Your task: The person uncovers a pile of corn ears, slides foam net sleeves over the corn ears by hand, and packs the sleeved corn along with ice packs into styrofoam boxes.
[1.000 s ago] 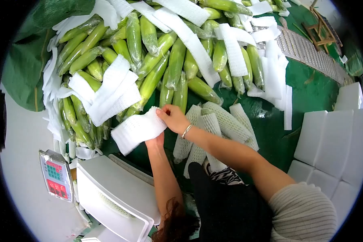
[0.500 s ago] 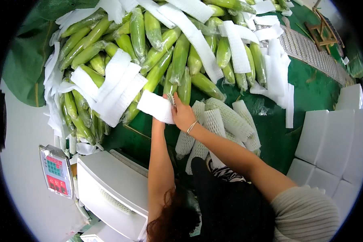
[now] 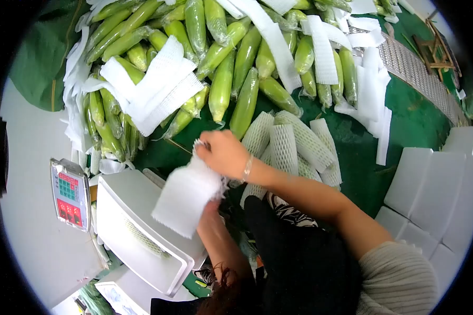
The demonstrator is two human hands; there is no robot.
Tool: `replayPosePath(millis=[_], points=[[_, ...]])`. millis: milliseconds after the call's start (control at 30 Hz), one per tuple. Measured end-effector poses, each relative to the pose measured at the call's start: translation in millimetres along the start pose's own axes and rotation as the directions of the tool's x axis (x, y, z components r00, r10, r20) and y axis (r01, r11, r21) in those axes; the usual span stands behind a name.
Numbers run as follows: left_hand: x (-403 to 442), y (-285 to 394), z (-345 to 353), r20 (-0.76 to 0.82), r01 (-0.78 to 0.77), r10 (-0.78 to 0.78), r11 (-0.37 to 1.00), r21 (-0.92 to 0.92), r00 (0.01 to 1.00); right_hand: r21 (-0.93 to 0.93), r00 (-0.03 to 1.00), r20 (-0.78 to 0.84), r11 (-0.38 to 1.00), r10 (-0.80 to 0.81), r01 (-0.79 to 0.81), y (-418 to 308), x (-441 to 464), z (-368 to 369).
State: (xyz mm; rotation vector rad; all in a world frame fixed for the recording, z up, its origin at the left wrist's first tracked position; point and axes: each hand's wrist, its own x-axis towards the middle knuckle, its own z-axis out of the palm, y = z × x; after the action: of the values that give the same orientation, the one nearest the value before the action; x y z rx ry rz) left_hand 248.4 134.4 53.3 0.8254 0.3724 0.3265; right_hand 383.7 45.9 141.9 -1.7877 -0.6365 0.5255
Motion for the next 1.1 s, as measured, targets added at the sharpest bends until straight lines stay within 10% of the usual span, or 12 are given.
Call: replayPosePath(millis=[33, 100, 267, 367, 400, 433, 533, 700, 800, 867, 1033, 1100], points=[[8.3, 1.9, -8.3, -0.006, -0.003, 0.003, 1.000, 0.001, 1.000, 0.018, 0.998, -0.056, 1.000, 0.015, -0.014, 4.7, 14.4, 4.8], [27.5, -4.7, -36.0, 0.063, -0.124, 0.141, 0.476, 0.871, 0.988, 0.079, 0.988, 0.002, 0.985, 0.157, -0.156, 21.1, 46.1, 8.6], [87.3, -59.8, -73.4, -0.489, -0.179, 0.120, 0.981, -0.075, 0.864, 0.030, 0.957, -0.182, 0.974, 0.225, -0.224, 100.5, 58.4, 47.4], [105.4, -85.1, -105.3, -0.549, -0.201, 0.568, 0.784, 0.587, 0.613, -0.134, 0.903, -0.261, 0.914, 0.340, -0.383, 110.6, 53.4, 68.0], [94.2, -63.9, -82.8, -0.431, 0.121, 0.655, 0.464, 0.878, 0.621, -0.200, 0.901, -0.259, 0.894, 0.347, -0.401, 109.1, 55.0, 70.0], [93.1, -57.9, -76.2, -0.486, -0.053, 0.659, 0.623, 0.781, 0.574, -0.263, 0.896, -0.255, 0.866, 0.363, -0.425, 105.6, 52.6, 72.5], [75.6, -9.5, -17.9, -0.674, -0.043, 0.206, 0.967, 0.251, 0.709, 0.217, 0.552, 0.435, 0.512, 0.712, -0.831, 128.8, 47.3, 82.2], [21.0, 9.5, 14.8, -0.255, 0.190, -0.187, 0.982, -0.014, 0.949, 0.174, 0.941, 0.169, 0.931, 0.294, -0.322, 39.5, -77.7, -17.6], [-5.4, 14.7, 47.6, -0.230, 0.139, -0.158, 0.986, -0.097, 0.960, -0.092, 0.919, -0.165, 0.922, 0.359, -0.376, 40.2, -137.9, -58.9], [-10.8, 17.8, 57.4, -0.328, 0.292, -0.185, 0.904, 0.313, 0.926, -0.503, 0.922, -0.379, 0.820, 0.074, -0.272, 64.4, -154.9, -62.2], [0.8, 22.5, 82.0, -0.130, 0.202, -0.159, 0.621, 0.757, 0.979, -0.434, 0.856, -0.490, 0.806, 0.163, -0.402, 93.7, -130.0, -45.4], [15.4, 27.5, 88.9, -0.048, 0.131, -0.194, 0.441, 0.888, 0.980, 0.130, 0.814, -0.296, 0.865, 0.501, -0.485, 79.1, -140.1, -82.7]])
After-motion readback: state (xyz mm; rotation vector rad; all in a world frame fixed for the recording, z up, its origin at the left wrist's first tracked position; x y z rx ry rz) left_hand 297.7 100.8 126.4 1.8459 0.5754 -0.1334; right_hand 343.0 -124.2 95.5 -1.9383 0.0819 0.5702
